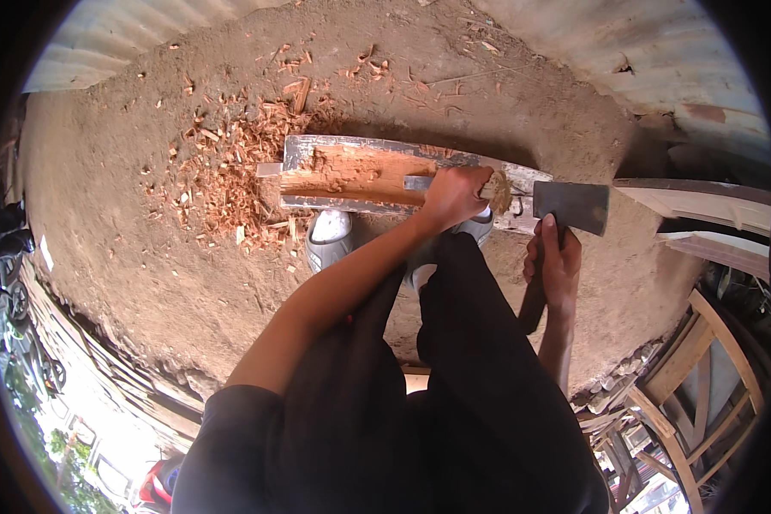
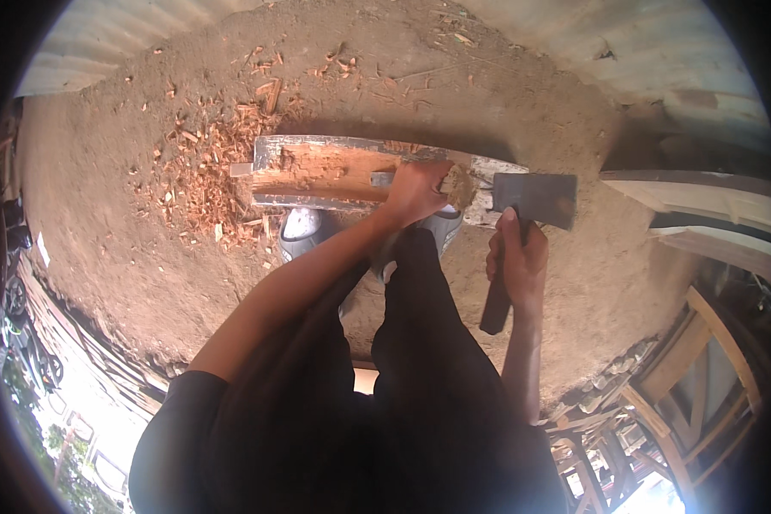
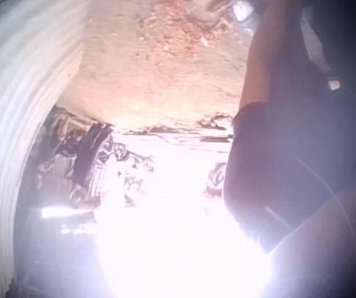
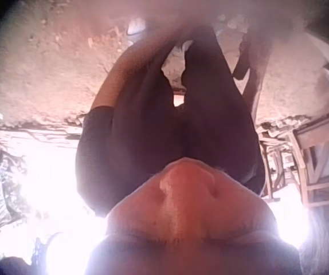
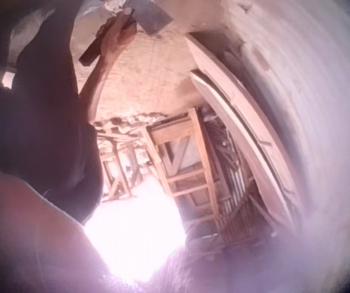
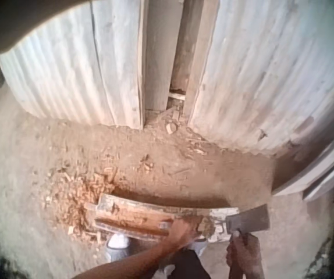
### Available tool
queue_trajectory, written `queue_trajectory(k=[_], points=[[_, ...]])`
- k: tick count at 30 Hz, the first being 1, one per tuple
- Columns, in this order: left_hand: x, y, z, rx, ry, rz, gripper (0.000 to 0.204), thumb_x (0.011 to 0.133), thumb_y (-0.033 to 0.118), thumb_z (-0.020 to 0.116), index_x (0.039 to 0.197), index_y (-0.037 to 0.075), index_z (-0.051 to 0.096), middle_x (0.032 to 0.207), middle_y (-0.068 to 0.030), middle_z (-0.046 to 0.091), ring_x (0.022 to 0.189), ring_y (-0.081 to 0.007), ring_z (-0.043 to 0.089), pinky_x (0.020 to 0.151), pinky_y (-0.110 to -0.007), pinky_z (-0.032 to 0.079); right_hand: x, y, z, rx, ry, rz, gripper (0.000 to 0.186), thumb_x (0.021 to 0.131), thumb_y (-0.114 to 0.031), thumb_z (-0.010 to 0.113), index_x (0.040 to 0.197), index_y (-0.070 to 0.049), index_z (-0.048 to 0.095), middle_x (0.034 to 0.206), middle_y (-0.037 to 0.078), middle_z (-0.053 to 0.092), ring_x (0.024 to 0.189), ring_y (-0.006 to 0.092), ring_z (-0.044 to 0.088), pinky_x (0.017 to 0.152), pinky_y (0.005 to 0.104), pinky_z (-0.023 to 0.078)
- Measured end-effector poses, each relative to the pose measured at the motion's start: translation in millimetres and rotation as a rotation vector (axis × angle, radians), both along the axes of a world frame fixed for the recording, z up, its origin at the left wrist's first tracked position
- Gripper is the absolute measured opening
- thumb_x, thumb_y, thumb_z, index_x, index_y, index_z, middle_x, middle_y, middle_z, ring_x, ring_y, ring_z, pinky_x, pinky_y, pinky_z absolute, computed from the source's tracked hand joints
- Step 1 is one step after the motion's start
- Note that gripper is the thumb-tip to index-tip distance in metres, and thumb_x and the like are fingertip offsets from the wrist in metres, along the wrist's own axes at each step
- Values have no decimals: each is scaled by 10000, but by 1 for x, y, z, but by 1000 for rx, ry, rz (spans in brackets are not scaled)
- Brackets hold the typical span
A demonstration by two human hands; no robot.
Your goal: The person uses a small axe to repeatedly strike and chip away at a piece of wood resting on a metal frame. Wood shavings accumulate on the ground as the person continues to carve the wood.
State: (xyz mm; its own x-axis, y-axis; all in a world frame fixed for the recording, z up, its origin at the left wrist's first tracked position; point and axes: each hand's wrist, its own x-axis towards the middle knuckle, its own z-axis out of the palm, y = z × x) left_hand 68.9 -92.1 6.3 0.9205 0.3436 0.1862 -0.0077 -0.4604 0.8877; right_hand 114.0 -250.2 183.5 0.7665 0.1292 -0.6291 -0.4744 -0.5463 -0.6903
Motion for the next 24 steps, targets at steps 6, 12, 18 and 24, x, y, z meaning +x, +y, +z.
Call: queue_trajectory(k=[6,12,18,24], points=[[-1,0,4,19,-14,-13,209,682,145,730,821,83,588,748,-140,654,746,-368,687,640,-465,545,2,0,-1,-95,58,164,425,1072,-418,605,875,-48,539,616,18,515,433,125,515,396,314,406],[-2,0,1,14,-20,-16,210,686,139,728,821,82,576,744,-136,652,738,-366,683,642,-469,540,-20,13,-24,-83,39,108,419,1076,-395,592,933,-2,596,619,20,528,454,117,522,410,297,418],[-4,0,0,21,-9,-3,223,693,164,738,826,85,578,744,-136,647,736,-368,685,646,-480,538,-8,2,-13,-14,-87,9,431,1075,-398,598,912,0,579,620,18,528,455,120,522,410,298,414],[-4,1,1,31,-15,12,218,701,176,743,823,89,585,737,-129,650,730,-359,691,646,-480,539,7,-6,-3,-21,113,168,412,1074,-409,597,907,-33,571,617,12,528,445,119,518,396,303,413]])
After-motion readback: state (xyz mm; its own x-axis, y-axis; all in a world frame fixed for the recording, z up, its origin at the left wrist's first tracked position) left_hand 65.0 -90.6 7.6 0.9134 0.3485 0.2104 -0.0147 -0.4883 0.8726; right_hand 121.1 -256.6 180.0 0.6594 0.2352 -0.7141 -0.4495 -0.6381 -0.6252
